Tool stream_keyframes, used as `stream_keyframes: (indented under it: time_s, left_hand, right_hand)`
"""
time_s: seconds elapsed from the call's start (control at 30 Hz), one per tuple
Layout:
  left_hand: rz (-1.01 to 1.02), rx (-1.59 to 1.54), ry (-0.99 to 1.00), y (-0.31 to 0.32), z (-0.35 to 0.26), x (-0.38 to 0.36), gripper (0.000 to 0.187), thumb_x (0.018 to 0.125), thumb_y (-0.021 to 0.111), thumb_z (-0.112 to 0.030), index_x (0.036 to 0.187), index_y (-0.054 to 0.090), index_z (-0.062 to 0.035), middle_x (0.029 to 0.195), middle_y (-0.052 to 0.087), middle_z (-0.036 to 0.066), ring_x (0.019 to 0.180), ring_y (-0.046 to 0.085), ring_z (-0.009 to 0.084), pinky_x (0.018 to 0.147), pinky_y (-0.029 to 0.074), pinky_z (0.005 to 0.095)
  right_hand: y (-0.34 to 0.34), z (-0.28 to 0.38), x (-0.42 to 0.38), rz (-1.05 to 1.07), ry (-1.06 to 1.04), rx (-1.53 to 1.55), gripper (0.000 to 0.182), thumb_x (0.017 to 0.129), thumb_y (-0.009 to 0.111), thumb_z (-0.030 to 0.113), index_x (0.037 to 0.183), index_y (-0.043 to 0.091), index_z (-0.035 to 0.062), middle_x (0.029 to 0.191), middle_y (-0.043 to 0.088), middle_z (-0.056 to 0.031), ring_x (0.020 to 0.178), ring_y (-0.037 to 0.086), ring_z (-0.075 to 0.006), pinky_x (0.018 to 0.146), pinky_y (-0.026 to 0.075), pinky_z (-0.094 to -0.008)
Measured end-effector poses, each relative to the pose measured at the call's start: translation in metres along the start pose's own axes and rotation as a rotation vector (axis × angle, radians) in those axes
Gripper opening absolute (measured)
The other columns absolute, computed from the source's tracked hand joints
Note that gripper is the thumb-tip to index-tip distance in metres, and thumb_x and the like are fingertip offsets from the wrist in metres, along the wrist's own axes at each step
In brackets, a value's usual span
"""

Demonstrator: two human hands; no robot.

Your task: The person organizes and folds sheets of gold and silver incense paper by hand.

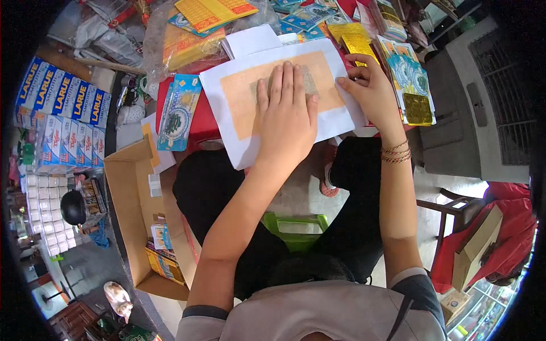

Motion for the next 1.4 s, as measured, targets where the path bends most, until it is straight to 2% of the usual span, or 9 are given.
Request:
stream_keyframes:
  time_s: [0.13, 0.23, 0.3, 0.6, 0.7, 0.83, 0.97, 1.13, 1.4]
  left_hand:
    - [0.052, 0.097, -0.02, 0.017, 0.001, -0.003, 0.053, 0.094, 0.039, -0.03, 0.135, 0.041, 0.0027, 0.142, 0.039, 0.018, 0.136, 0.029, 0.03, 0.112, 0.012, 0.0513]
    - [0.048, 0.112, -0.032, 0.018, 0.002, -0.004, 0.051, 0.093, 0.038, -0.028, 0.135, 0.042, 0.0015, 0.141, 0.041, 0.017, 0.134, 0.032, 0.0299, 0.112, 0.012, 0.0514]
    - [0.047, 0.109, -0.034, 0.019, 0.003, -0.005, 0.05, 0.092, 0.038, -0.026, 0.134, 0.043, 0.001, 0.14, 0.042, 0.017, 0.134, 0.033, 0.0298, 0.112, 0.013, 0.0516]
    - [0.025, 0.084, -0.037, 0.013, 0.001, -0.004, 0.049, 0.09, 0.04, -0.024, 0.132, 0.046, 0.0007, 0.137, 0.044, 0.02, 0.133, 0.034, 0.0334, 0.111, 0.014, 0.0537]
    - [0.103, 0.091, 0.003, 0.014, 0.002, -0.004, 0.06, 0.087, 0.048, -0.033, 0.137, 0.039, -0.0003, 0.141, 0.037, 0.023, 0.134, 0.03, 0.0383, 0.109, 0.014, 0.057]
    - [0.17, -0.012, -0.001, 0.008, 0.003, -0.003, 0.069, 0.083, 0.053, -0.041, 0.139, 0.036, -0.0038, 0.14, 0.037, 0.023, 0.135, 0.027, 0.0383, 0.109, 0.014, 0.0579]
    - [0.196, 0.012, 0.015, 0.01, 0.001, -0.004, 0.067, 0.085, 0.052, -0.037, 0.139, 0.035, -0.0007, 0.141, 0.036, 0.024, 0.135, 0.027, 0.0378, 0.109, 0.012, 0.0591]
    - [0.142, 0.116, -0.064, 0.021, -0.001, 0.0, 0.061, 0.088, 0.044, -0.029, 0.137, 0.035, 0.0055, 0.142, 0.036, 0.024, 0.136, 0.026, 0.0363, 0.109, 0.008, 0.06]
    - [0.12, -0.039, -0.008, 0.013, -0.006, 0.001, 0.066, 0.083, 0.054, -0.032, 0.137, 0.037, 0.0014, 0.139, 0.038, 0.024, 0.135, 0.028, 0.0358, 0.109, 0.012, 0.0592]
  right_hand:
    - [-0.001, 0.006, -0.002, -0.015, 0.018, -0.027, 0.048, 0.077, 0.071, 0.01, 0.119, 0.05, 0.0025, 0.089, 0.064, -0.0081, 0.075, 0.06, -0.0137, 0.065, 0.048, -0.0269]
    - [-0.002, 0.01, -0.002, 0.08, 0.049, 0.297, 0.04, 0.084, 0.065, 0.012, 0.12, 0.05, 0.0014, 0.093, 0.063, -0.007, 0.076, 0.059, -0.0116, 0.066, 0.048, -0.0254]
    - [0.001, 0.014, -0.004, 0.281, 0.285, 0.938, 0.031, 0.093, 0.054, 0.015, 0.121, 0.051, 0.002, 0.1, 0.061, -0.0042, 0.088, 0.058, -0.0093, 0.076, 0.046, -0.0215]
    - [0.061, 0.025, -0.012, 0.182, 0.006, 0.575, 0.044, 0.094, 0.052, 0.021, 0.131, 0.046, -0.0016, 0.122, 0.055, -0.0118, 0.112, 0.052, -0.0172, 0.097, 0.039, -0.0284]
    - [0.071, 0.031, -0.013, 0.228, -0.254, 0.273, 0.053, 0.095, 0.049, 0.026, 0.137, 0.037, -0.0038, 0.143, 0.035, -0.0231, 0.136, 0.03, -0.0303, 0.111, 0.023, -0.0359]
    - [0.077, 0.038, -0.017, 0.274, -0.354, 0.058, 0.061, 0.096, 0.045, 0.036, 0.141, 0.031, -0.0023, 0.148, 0.026, -0.0237, 0.141, 0.018, -0.0322, 0.114, 0.014, -0.0372]
    - [0.076, 0.036, -0.017, 0.305, -0.342, 0.061, 0.06, 0.097, 0.043, 0.035, 0.141, 0.03, -0.0031, 0.148, 0.025, -0.0232, 0.141, 0.017, -0.0315, 0.114, 0.014, -0.0365]
    - [0.074, 0.024, -0.003, 0.33, 0.008, 0.815, 0.061, 0.101, 0.029, 0.042, 0.141, 0.03, -0.0037, 0.148, 0.028, -0.0166, 0.139, 0.022, -0.0231, 0.114, 0.014, -0.0337]
    - [0.081, 0.034, -0.011, 0.325, -0.212, 0.445, 0.061, 0.101, 0.024, 0.042, 0.141, 0.031, -0.0039, 0.148, 0.029, -0.0188, 0.14, 0.02, -0.0266, 0.114, 0.012, -0.0337]
Point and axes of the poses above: each hand's wrist, its own x-axis towards the middle knuckle, its own y-axis out of the palm, z = x × y, the point moved 4 cm from there along x, towards the middle knuckle
